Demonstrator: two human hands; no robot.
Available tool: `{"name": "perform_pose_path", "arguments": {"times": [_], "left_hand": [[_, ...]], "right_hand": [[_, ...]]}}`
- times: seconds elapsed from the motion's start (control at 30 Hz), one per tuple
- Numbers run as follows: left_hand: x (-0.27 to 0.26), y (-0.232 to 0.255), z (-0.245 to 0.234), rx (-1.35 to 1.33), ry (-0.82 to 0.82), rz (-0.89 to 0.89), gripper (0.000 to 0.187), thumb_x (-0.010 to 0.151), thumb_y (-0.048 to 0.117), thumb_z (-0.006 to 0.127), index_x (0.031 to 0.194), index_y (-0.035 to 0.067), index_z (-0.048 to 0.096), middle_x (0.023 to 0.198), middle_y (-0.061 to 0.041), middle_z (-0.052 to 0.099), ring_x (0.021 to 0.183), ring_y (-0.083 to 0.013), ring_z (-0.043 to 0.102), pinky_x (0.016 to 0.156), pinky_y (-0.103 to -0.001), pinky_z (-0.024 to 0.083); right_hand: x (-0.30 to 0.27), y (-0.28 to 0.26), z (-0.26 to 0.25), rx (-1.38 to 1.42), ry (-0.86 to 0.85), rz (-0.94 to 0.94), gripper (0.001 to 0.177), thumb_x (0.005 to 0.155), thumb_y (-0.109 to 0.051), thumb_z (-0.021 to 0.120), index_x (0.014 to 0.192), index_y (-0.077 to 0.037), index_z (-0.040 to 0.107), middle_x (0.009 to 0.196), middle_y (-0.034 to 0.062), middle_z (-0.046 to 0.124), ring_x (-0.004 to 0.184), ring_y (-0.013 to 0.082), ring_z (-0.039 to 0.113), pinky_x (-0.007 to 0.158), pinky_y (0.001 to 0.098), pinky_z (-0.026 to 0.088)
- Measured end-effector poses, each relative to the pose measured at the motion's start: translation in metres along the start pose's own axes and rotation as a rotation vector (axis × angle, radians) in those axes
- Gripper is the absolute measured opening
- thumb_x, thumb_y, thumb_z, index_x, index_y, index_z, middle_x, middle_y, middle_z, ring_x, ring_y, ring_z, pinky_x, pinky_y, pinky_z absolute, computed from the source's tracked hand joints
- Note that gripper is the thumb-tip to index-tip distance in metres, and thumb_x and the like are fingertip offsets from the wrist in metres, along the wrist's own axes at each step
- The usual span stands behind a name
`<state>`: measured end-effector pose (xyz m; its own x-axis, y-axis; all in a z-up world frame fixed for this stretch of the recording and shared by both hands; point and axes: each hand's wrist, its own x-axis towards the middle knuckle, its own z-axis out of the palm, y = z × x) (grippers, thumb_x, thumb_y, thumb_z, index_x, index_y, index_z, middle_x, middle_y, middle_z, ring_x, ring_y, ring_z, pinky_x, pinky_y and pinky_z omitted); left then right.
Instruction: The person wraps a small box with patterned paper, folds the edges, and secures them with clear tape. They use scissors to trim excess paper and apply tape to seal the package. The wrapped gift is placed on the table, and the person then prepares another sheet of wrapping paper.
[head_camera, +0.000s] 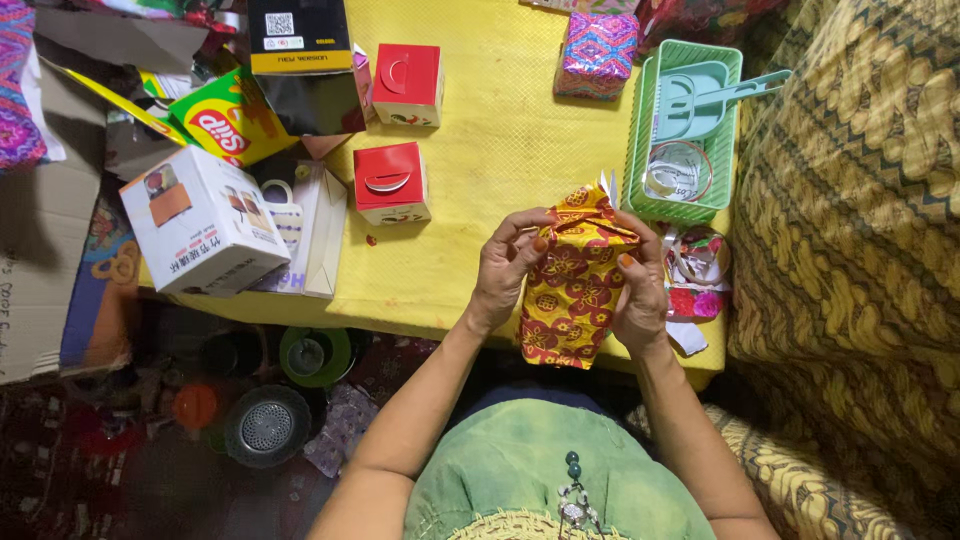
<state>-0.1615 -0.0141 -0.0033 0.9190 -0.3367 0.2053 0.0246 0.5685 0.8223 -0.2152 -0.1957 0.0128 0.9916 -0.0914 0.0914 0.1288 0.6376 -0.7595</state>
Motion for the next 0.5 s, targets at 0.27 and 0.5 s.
{"name": "perform_pose_path", "arguments": {"times": [0.27, 0.5], "left_hand": [[-0.005, -0.003, -0.007, 0.237, 0.203, -0.228, 0.025, 0.106, 0.017, 0.066, 0.127, 0.003, 0.069, 0.113, -0.014, 0.051, 0.101, -0.0216, 0.045, 0.091, -0.033, 0.041], [0.0, 0.0, -0.015, 0.261, -0.012, 0.165, 0.026, 0.104, 0.031, 0.063, 0.121, 0.011, 0.067, 0.152, -0.011, 0.047, 0.138, -0.0248, 0.051, 0.116, -0.04, 0.045]], "right_hand": [[0.008, 0.016, -0.028, -0.161, -0.063, -0.017, 0.043, 0.096, -0.008, 0.059, 0.139, -0.008, 0.055, 0.135, 0.0108, 0.06, 0.125, 0.0212, 0.06, 0.11, 0.0401, 0.05], [0.018, 0.019, -0.024, -0.204, -0.046, 0.134, 0.066, 0.09, 0.008, 0.06, 0.151, -0.009, 0.043, 0.136, 0.0135, 0.05, 0.104, 0.0246, 0.041, 0.08, 0.0377, 0.039]]}}
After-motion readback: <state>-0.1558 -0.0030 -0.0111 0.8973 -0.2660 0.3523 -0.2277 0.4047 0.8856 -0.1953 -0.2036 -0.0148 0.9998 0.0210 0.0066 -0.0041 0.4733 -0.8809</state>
